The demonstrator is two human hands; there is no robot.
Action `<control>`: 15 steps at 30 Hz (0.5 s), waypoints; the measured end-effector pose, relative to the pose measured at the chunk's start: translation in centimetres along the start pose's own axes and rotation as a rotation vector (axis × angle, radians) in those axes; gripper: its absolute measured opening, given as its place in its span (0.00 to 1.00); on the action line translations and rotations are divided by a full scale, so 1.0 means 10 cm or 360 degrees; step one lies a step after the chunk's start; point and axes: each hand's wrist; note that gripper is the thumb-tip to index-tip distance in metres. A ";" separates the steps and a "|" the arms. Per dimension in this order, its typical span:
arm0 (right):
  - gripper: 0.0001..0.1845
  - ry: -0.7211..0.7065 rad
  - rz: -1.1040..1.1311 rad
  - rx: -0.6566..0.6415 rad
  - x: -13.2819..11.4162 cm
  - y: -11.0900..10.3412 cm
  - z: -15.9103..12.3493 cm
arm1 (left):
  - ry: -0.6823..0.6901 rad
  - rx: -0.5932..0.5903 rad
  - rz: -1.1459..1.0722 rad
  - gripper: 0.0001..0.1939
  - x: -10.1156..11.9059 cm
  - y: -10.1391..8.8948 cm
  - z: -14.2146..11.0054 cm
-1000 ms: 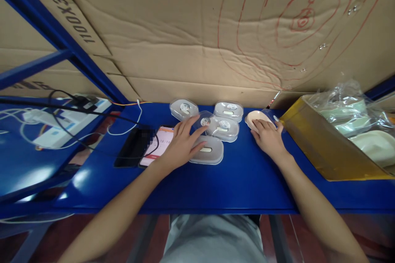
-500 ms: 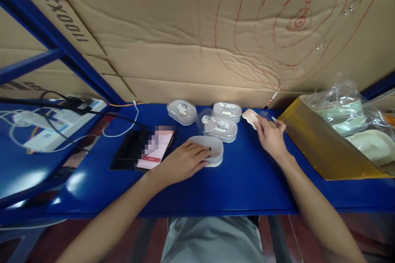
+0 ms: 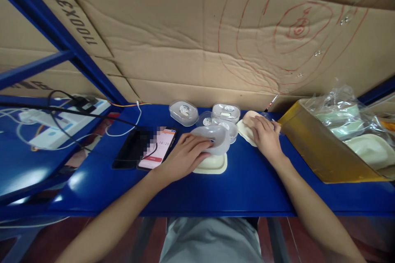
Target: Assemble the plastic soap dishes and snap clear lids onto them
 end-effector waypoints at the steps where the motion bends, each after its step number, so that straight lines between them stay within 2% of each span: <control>1: 0.22 -0.0092 0.0061 -0.0029 -0.07 -0.01 0.02 | -0.0019 0.0063 0.0056 0.13 -0.03 0.01 0.01; 4: 0.28 -0.0399 0.0336 -0.0261 -0.31 0.03 0.11 | -0.0099 0.0193 0.0237 0.13 -0.15 0.04 0.08; 7: 0.37 -0.0417 0.0548 -0.0434 -0.50 0.12 0.24 | -0.0206 0.0189 0.0351 0.12 -0.27 0.06 0.18; 10: 0.32 -0.0344 0.0635 -0.0410 -0.51 0.13 0.37 | -0.0266 0.0148 0.0404 0.10 -0.32 0.10 0.23; 15: 0.24 -0.0101 0.0537 -0.0222 -0.24 -0.04 0.41 | -0.0288 0.0092 0.0423 0.08 -0.35 0.24 0.19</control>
Point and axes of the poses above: each hand's wrist, its own z-axis towards the middle knuckle, its own y-axis out of the palm, x = y × z, and after that the axes turned 14 degrees about x, right-handed
